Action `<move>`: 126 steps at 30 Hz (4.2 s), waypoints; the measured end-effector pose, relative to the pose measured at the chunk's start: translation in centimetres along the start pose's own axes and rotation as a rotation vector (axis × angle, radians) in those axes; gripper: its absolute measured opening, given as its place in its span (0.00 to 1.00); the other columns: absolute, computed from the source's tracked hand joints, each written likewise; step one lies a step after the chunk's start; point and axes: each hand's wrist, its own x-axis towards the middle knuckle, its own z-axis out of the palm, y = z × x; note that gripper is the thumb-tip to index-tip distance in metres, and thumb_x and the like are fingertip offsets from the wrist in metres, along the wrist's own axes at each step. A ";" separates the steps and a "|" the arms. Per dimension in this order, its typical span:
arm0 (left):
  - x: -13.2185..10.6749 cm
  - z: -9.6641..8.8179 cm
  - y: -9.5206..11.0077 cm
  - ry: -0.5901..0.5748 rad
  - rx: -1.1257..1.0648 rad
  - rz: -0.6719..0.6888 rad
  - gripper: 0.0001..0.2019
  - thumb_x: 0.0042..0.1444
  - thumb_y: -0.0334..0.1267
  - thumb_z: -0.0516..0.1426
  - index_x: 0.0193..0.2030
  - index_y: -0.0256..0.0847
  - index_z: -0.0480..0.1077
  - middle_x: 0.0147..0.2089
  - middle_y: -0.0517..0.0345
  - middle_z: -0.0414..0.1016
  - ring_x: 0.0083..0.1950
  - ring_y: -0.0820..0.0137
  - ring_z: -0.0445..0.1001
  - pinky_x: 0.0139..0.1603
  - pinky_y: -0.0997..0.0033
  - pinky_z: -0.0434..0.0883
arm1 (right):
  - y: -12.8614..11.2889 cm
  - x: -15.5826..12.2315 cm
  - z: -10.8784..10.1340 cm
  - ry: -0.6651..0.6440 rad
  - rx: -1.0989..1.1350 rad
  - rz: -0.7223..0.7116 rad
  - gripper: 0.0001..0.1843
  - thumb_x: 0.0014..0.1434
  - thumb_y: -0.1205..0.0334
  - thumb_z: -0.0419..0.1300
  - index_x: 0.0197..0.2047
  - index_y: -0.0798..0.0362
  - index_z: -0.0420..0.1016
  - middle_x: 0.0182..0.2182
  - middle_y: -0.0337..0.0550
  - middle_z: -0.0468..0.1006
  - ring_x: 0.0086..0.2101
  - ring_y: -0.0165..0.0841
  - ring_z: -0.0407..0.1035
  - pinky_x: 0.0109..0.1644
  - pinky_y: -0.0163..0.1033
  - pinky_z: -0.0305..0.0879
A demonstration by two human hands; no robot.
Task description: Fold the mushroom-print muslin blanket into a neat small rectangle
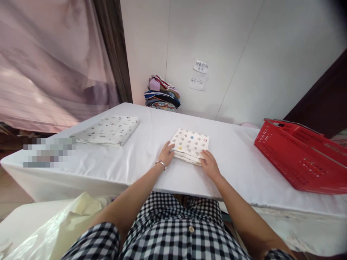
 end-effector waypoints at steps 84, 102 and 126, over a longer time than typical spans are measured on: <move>-2.0 1.4 5.2 -0.359 0.544 0.698 0.21 0.55 0.30 0.49 0.56 0.44 0.64 0.58 0.54 0.67 0.60 0.61 0.63 0.62 0.50 0.56 | 9.6 10.2 2.4 -0.042 0.502 0.695 0.34 0.47 0.68 0.54 0.60 0.51 0.61 0.57 0.49 0.66 0.51 0.38 0.65 0.55 0.45 0.60; 2.5 -4.8 3.5 -0.008 0.287 0.443 0.15 0.52 0.30 0.48 0.42 0.41 0.72 0.43 0.56 0.77 0.47 0.65 0.72 0.52 0.60 0.69 | 4.9 4.2 1.9 -0.092 0.729 0.353 0.20 0.50 0.58 0.58 0.48 0.49 0.73 0.48 0.45 0.71 0.41 0.33 0.67 0.40 0.38 0.66; 2.0 5.5 8.2 -0.039 0.563 0.525 0.16 0.53 0.24 0.49 0.43 0.43 0.71 0.59 0.52 0.65 0.62 0.59 0.59 0.58 0.53 0.57 | 4.5 4.5 3.6 -0.057 0.673 0.347 0.13 0.54 0.60 0.51 0.40 0.52 0.73 0.35 0.41 0.75 0.36 0.34 0.67 0.40 0.38 0.64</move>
